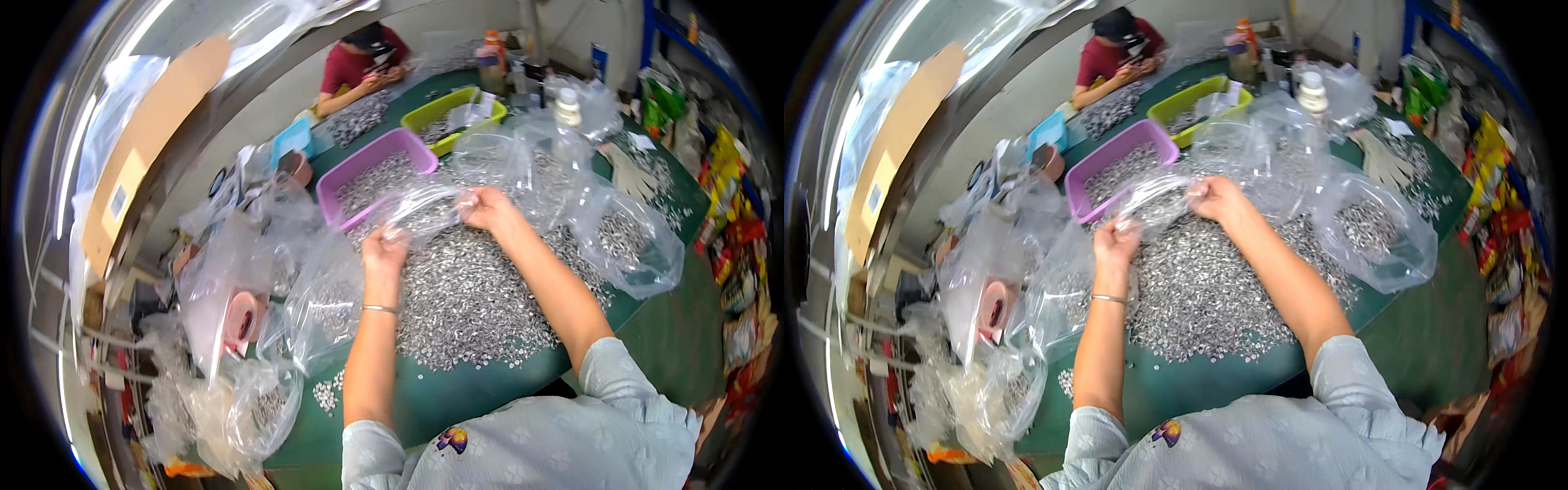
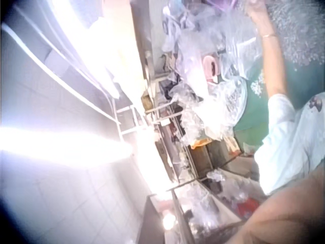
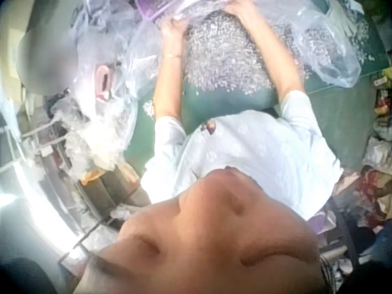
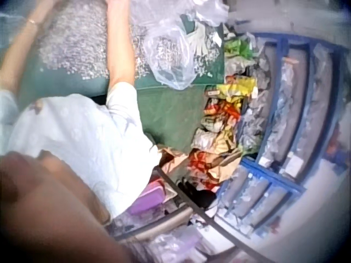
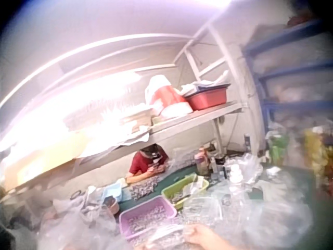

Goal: The person sorts through a large pile of small silver-colored metal parts on a green workbench by hand, picking up individual pieces, turning them over, and placing them into smaller groups or back into plastic bags.

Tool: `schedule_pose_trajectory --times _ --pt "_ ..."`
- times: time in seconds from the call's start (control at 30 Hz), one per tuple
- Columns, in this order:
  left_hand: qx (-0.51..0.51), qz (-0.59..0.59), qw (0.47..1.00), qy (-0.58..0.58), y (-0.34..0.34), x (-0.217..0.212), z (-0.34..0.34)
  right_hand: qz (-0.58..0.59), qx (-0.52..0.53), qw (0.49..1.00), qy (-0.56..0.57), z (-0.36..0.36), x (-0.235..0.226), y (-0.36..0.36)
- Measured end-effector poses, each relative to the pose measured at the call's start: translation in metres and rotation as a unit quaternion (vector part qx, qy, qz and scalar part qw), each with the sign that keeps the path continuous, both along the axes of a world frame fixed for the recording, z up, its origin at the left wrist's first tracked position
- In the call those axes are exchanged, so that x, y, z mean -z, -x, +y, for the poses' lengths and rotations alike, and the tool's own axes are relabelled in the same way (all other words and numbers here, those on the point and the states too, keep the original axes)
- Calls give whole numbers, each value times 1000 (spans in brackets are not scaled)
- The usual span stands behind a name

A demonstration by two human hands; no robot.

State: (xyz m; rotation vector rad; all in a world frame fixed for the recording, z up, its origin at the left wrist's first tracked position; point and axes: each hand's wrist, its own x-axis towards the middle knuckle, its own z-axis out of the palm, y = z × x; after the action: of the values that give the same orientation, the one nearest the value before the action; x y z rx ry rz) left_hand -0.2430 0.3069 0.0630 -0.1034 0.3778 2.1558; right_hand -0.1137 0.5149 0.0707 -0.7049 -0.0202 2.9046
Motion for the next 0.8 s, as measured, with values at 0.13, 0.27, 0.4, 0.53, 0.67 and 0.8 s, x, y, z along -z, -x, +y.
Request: schedule_pose_trajectory --times 0.13,0.27,0.4,0.53,0.67,0.8 --pt "4 53 997 50 24 4 -18 -15 -29 997 -71 -15 -1 8" --pt "-209 646 575 456 3 -14 12 30 -124 977 -172 6 4 6" --pt "-55 817 380 431 26 -17 15 -7 -120 953 -278 -2 -15 16" --pt "93 469 834 277 42 -46 9 -223 109 609 -753 -19 -38 6" --pt "10 378 872 309 63 -32 16 -60 353 198 -912 -77 -49 -6" --pt "-114 484 834 239 28 -40 43 27 95 115 -988 -78 -16 -24"
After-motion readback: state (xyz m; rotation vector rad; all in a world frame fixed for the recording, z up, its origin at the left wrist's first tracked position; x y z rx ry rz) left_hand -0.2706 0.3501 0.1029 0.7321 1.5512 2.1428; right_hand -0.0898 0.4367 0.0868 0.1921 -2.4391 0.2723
